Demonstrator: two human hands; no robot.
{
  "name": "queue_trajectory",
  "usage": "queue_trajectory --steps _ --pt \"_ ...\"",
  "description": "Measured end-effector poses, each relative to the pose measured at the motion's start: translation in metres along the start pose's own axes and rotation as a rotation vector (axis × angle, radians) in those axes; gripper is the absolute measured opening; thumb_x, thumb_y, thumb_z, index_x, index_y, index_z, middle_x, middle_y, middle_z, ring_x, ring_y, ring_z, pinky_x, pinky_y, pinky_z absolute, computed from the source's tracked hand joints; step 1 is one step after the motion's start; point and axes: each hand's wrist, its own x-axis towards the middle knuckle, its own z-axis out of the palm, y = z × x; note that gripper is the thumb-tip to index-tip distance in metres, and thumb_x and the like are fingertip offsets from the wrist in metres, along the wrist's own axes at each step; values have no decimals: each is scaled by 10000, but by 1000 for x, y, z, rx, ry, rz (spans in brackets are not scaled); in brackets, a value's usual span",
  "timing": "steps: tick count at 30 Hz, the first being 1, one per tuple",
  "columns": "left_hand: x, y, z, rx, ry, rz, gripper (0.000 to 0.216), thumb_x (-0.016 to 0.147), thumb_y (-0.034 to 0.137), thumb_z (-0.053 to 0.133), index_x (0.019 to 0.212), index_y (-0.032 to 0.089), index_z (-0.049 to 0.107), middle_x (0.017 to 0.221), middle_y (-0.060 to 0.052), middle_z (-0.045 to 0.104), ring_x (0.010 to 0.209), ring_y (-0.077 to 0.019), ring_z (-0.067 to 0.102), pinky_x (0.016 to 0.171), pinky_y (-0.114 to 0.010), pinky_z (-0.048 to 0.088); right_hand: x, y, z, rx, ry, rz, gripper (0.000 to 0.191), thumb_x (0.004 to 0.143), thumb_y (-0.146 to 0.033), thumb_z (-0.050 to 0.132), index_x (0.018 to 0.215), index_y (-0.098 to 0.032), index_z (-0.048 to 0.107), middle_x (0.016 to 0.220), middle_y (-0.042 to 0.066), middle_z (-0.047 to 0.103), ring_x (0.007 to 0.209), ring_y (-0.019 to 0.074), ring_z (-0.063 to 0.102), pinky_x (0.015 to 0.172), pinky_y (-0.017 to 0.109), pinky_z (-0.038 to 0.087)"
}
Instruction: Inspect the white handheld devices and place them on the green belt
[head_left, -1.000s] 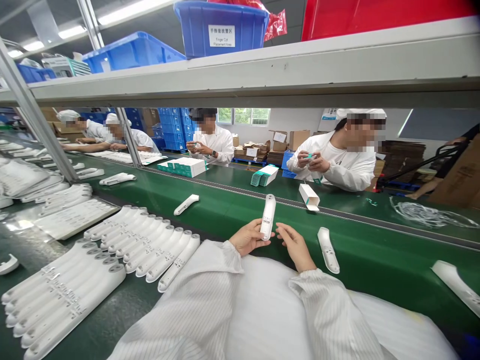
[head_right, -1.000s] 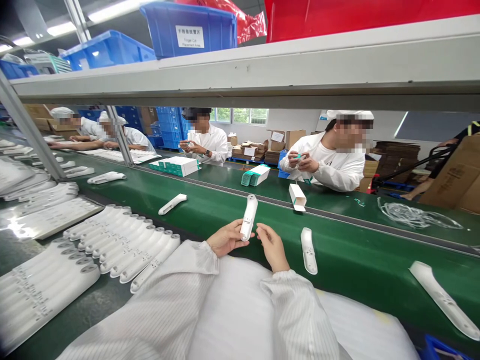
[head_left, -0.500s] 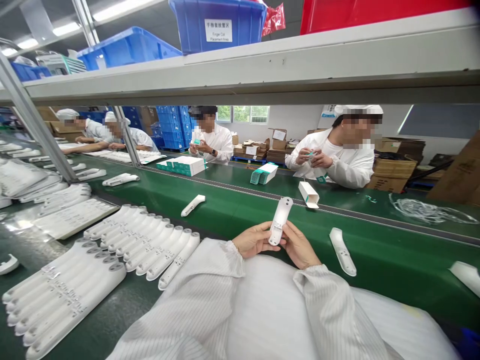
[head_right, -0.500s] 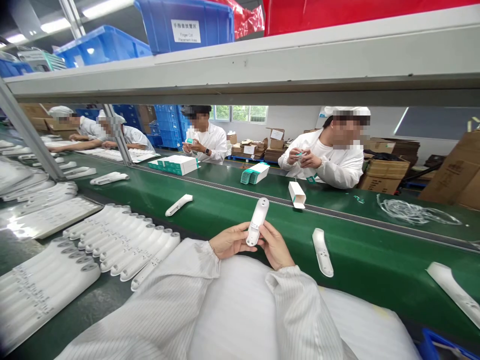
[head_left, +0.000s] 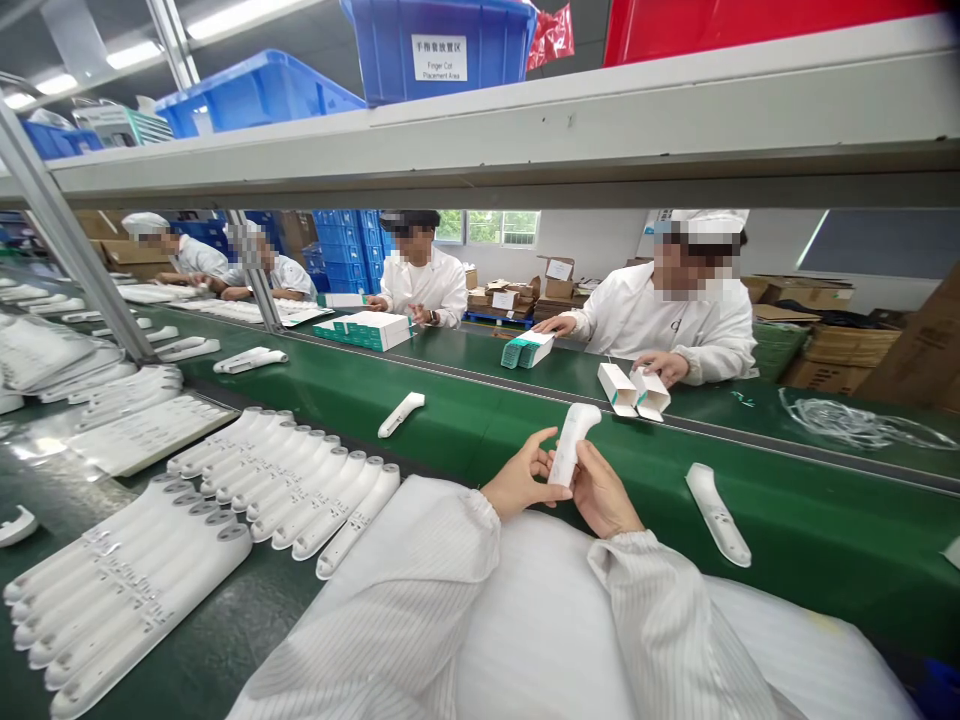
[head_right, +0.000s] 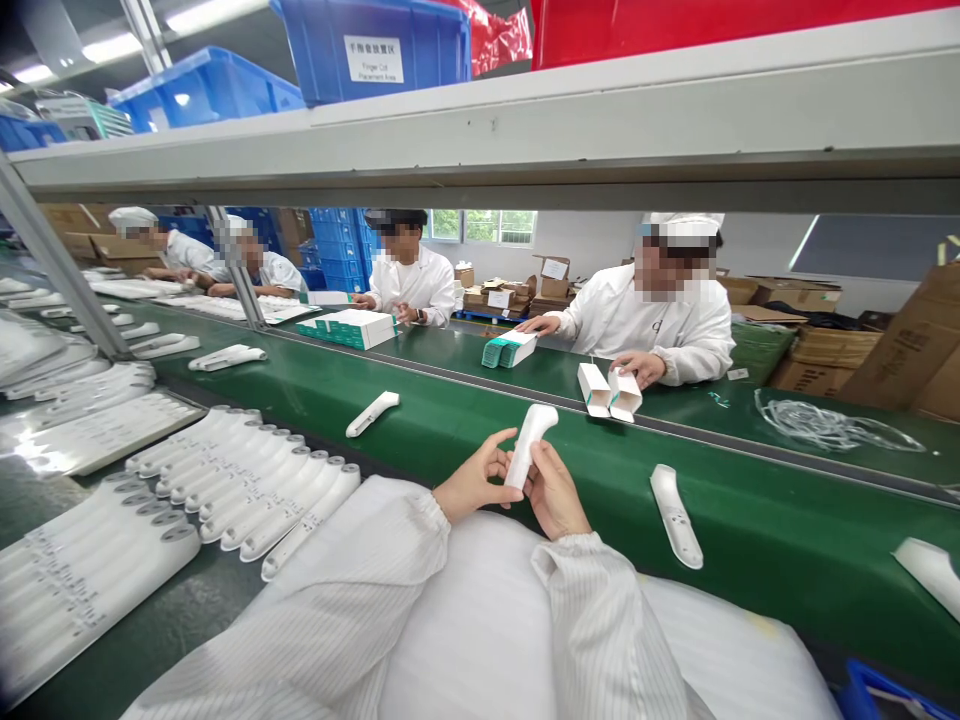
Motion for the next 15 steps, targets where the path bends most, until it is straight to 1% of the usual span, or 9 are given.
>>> queue_trajectory --steps 1,3,5,7,9,11,13,15 --pt "1 -1 1 40 19 9 986 515 233 793 1341 269 254 882 -21 483 725 -123 527 527 -247 494 0 0 0 23 9 25 217 702 -385 666 836 -218 628 744 -3 660 763 155 608 629 259 487" --pt "3 -2 2 69 42 7 907 580 322 750 1337 236 257 840 -9 476 669 -102 513 486 -214 465 0 -3 2 81 9 94 223 731 -382 627 851 -194 647 755 15 676 718 163 620 615 275 498" --pt "3 -2 1 76 84 -22 704 683 423 643 1278 187 350 793 -7 480 639 -96 510 463 -194 438 -2 -6 4 130 9 147 227 770 -357 573 865 -170 661 748 29 685 648 156 622 576 267 498" --pt "4 -2 -3 104 159 -67 521 754 479 532 1154 150 469 763 -11 494 618 -88 507 457 -183 414 -4 -10 6 158 23 167 219 799 -311 533 903 -168 662 760 29 693 612 144 625 544 250 496" --pt "5 -3 -7 149 246 -121 429 779 483 485 1030 140 535 750 -13 511 591 -74 498 457 -173 391 -6 -13 7 177 42 172 223 813 -273 513 965 -183 650 794 22 699 609 137 632 524 240 496" --pt "6 -4 -11 181 305 -168 370 779 456 491 961 140 555 742 -10 523 572 -64 492 455 -166 373 -7 -13 7 196 39 178 253 822 -261 500 1030 -195 628 823 19 701 614 138 636 505 242 499" --pt "7 -6 -13 201 327 -196 324 776 418 506 936 141 561 733 -6 532 559 -60 487 455 -164 364 -7 -13 6 211 34 179 278 833 -260 483 1072 -195 610 831 25 701 617 140 637 498 246 503" --pt "8 -9 -14 219 320 -202 292 776 381 511 936 142 564 727 -6 541 555 -59 488 457 -162 362 -8 -13 6 220 27 182 289 839 -258 474 1092 -195 599 839 29 701 618 140 639 495 245 506"
